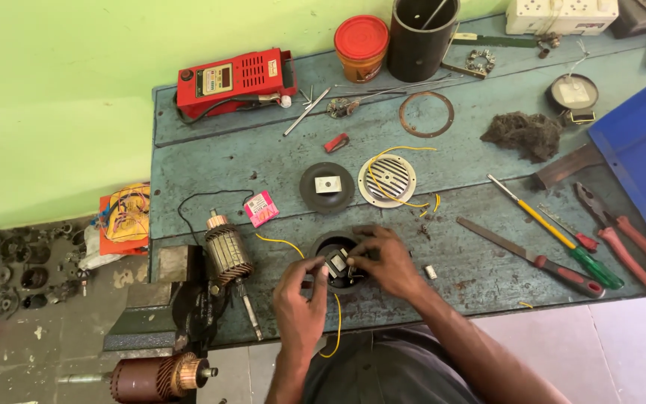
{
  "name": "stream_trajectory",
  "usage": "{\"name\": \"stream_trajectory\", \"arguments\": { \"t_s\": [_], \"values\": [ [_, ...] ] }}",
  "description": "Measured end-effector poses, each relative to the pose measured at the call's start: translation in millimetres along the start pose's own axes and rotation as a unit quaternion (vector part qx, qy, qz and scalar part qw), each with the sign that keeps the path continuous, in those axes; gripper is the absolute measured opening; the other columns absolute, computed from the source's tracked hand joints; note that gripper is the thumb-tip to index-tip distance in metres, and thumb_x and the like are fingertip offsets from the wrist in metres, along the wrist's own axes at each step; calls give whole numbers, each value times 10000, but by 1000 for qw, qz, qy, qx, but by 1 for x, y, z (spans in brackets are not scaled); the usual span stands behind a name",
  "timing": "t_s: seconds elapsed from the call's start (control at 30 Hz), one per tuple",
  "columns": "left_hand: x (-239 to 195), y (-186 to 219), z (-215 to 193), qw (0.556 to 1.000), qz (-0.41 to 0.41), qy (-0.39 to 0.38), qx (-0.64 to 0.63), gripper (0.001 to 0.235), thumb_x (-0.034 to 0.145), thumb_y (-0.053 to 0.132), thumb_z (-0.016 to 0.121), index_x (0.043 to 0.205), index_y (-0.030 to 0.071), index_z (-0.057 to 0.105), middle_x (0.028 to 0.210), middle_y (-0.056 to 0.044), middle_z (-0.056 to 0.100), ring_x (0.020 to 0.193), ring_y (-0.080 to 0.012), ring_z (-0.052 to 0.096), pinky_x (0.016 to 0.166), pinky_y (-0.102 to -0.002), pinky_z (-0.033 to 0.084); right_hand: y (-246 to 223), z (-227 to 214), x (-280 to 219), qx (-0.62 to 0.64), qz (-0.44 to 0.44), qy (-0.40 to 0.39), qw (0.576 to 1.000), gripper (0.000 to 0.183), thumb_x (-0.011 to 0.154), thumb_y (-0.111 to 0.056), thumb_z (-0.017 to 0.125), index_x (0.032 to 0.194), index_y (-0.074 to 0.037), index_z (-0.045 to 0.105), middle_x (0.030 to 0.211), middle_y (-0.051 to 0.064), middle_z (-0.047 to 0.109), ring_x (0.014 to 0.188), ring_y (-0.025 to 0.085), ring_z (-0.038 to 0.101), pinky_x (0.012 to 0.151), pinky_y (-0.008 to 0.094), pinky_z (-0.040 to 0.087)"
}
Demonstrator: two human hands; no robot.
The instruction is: Assembling and fixing the components of an electric motorcycle horn on a workbench.
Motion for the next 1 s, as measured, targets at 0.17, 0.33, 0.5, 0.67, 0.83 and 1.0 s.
{"name": "stream_trajectory", "arguments": {
  "t_s": [0.17, 0.33, 0.5, 0.67, 0.83, 1.0],
  "values": [
    [4, 3, 9, 998, 53, -27, 34, 178, 920, 150, 724, 1063, 45, 737, 1017, -118, 746, 910, -283, 728, 767, -366, 571, 3, -11, -6, 82, 22, -6, 996, 223, 816, -246, 801, 994, -112, 802, 1343, 120, 658, 1246, 314, 623, 1035, 414, 505],
    [13, 2, 33, 966, 126, -129, 186, 222, 852, 152, 760, 1058, 75, 727, 1005, -115, 725, 929, -344, 681, 776, -446, 536, -9, -16, -8, -2, -50, -27, 998, 379, 754, -149, 775, 1131, -107, 767, 1287, 125, 674, 1231, 318, 615, 1062, 412, 475],
    [19, -2, 51, 936, 171, -162, 263, 238, 828, 149, 761, 1050, 72, 723, 979, -105, 725, 939, -328, 670, 818, -473, 500, -3, -13, -10, -42, -36, -1, 998, 377, 786, -189, 783, 1151, -104, 746, 1295, 111, 658, 1240, 337, 574, 1065, 424, 444],
    [22, -5, 57, 937, 168, -169, 256, 256, 804, 133, 762, 1049, 65, 727, 978, -108, 740, 941, -324, 670, 843, -472, 485, 0, -12, -9, -58, -25, 8, 998, 321, 768, -190, 789, 1067, -83, 740, 1320, 109, 654, 1261, 342, 567, 1076, 422, 444],
    [21, -14, 57, 953, 160, -143, 213, 299, 767, 76, 762, 1064, 53, 736, 989, -130, 749, 952, -338, 678, 865, -473, 496, -4, -11, -8, -22, -43, 18, 999, 414, 743, -167, 782, 1139, -65, 716, 1300, 152, 632, 1232, 365, 559, 1043, 445, 434],
    [20, -3, 48, 973, 126, -108, 160, 273, 761, 56, 770, 1032, 57, 744, 984, -145, 752, 928, -358, 698, 830, -459, 530, -10, -18, -6, 44, -53, 5, 998, 262, 736, -159, 798, 983, -78, 771, 1279, 129, 677, 1200, 320, 631, 1020, 416, 493]
  ]
}}
Point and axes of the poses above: each hand's wrist, its own x-axis towards the middle knuckle, its own z-axis out of the palm, y = z × x, the point moved 4 cm from there along x, towards the middle knuckle
